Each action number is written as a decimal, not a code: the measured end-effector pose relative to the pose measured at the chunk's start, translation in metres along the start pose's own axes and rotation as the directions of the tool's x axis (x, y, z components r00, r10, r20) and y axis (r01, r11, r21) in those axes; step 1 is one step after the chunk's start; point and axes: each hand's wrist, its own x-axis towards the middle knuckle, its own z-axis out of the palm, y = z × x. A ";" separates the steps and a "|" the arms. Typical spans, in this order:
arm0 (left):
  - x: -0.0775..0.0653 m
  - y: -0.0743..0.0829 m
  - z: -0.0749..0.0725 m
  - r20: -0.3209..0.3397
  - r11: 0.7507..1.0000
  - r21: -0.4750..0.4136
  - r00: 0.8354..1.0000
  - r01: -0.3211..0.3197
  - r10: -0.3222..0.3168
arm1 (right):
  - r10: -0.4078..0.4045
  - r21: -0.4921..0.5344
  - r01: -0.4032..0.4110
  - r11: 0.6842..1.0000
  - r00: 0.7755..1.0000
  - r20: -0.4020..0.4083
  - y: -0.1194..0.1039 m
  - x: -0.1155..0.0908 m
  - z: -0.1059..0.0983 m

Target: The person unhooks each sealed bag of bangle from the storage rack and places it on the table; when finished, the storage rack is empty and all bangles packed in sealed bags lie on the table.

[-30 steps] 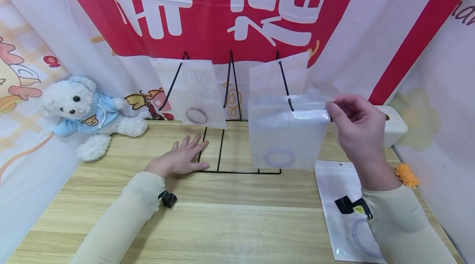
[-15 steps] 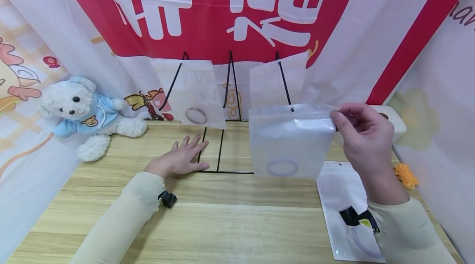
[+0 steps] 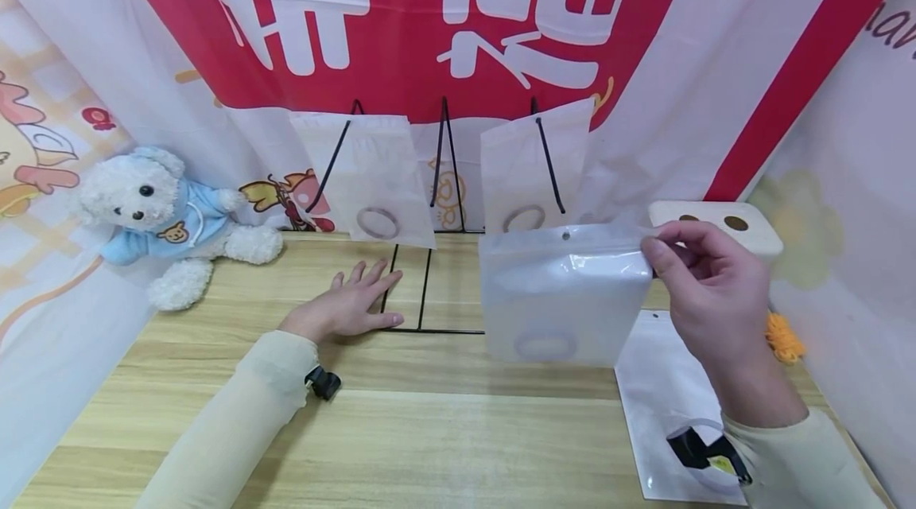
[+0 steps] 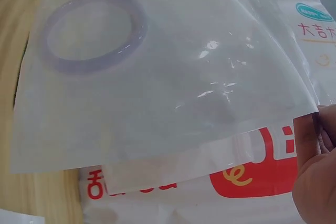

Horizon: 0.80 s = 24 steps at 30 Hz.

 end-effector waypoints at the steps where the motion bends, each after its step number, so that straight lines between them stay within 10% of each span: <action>1: 0.000 0.000 0.000 0.000 1.000 0.000 1.000 0.000 0.000 | 0.015 -0.001 -0.015 1.000 1.000 0.005 0.001 -0.002 -0.001; 16: 0.000 0.000 -0.001 0.008 1.000 -0.003 1.000 -0.003 0.003 | 0.137 0.281 -0.177 0.943 0.978 0.155 0.025 -0.042 -0.019; 24: 0.002 -0.002 0.001 0.008 1.000 0.001 1.000 -0.003 0.003 | 0.312 0.121 -0.349 0.929 0.918 0.246 0.045 -0.030 -0.016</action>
